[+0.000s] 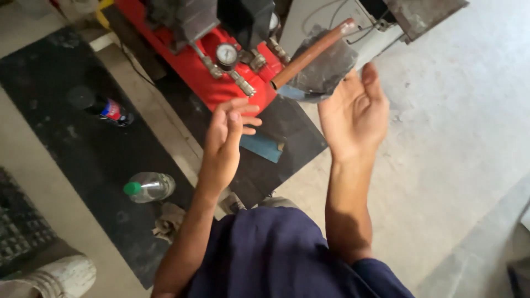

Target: The person sands a curved copper pipe clamped in a red vise using a piece of sandpaper. They repeatedly rub the sandpaper along the pipe's surface, rotating the pipe to sand different sections.

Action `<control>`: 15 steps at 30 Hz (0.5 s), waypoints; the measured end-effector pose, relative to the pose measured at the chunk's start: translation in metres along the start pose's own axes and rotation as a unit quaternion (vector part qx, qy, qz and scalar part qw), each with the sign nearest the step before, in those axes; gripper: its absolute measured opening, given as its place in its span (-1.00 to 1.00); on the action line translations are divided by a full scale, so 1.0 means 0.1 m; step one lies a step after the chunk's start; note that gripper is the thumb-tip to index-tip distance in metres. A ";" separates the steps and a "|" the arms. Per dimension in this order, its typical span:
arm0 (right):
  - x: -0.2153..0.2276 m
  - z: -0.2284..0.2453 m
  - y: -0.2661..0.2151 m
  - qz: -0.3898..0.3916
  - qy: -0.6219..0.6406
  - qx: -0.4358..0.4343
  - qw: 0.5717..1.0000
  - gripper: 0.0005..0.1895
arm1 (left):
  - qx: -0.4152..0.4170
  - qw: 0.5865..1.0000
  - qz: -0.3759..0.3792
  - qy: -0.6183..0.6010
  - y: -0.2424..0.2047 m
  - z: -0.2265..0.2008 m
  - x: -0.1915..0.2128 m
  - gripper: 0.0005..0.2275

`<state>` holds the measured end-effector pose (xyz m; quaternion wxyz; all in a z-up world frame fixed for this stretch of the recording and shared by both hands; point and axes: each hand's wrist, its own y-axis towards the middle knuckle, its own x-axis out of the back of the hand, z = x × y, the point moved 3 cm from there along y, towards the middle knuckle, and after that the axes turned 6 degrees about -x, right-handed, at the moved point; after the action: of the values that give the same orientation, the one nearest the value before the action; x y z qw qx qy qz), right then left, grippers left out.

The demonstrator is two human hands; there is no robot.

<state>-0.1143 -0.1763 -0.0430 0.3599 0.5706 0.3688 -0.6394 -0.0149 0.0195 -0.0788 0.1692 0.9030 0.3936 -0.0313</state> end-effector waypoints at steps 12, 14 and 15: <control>0.42 -0.18 0.42 -0.145 -0.042 0.006 0.988 -0.89 | 0.097 0.994 -0.044 0.041 -0.24 -0.05 0.11 -0.53; 0.30 -0.48 0.22 -0.086 -0.091 0.004 0.992 -0.74 | 0.090 0.994 -0.052 0.042 -0.23 -0.05 0.13 -0.50; 0.38 -0.46 0.24 -0.085 -0.090 0.004 0.992 -0.74 | 0.089 0.994 -0.052 0.043 -0.26 -0.05 0.16 -0.50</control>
<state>-0.0752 -0.1481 -0.0859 0.3339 0.4787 0.3799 -0.7177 -0.0235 0.0490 -0.0843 0.0697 0.8932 0.4427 -0.0362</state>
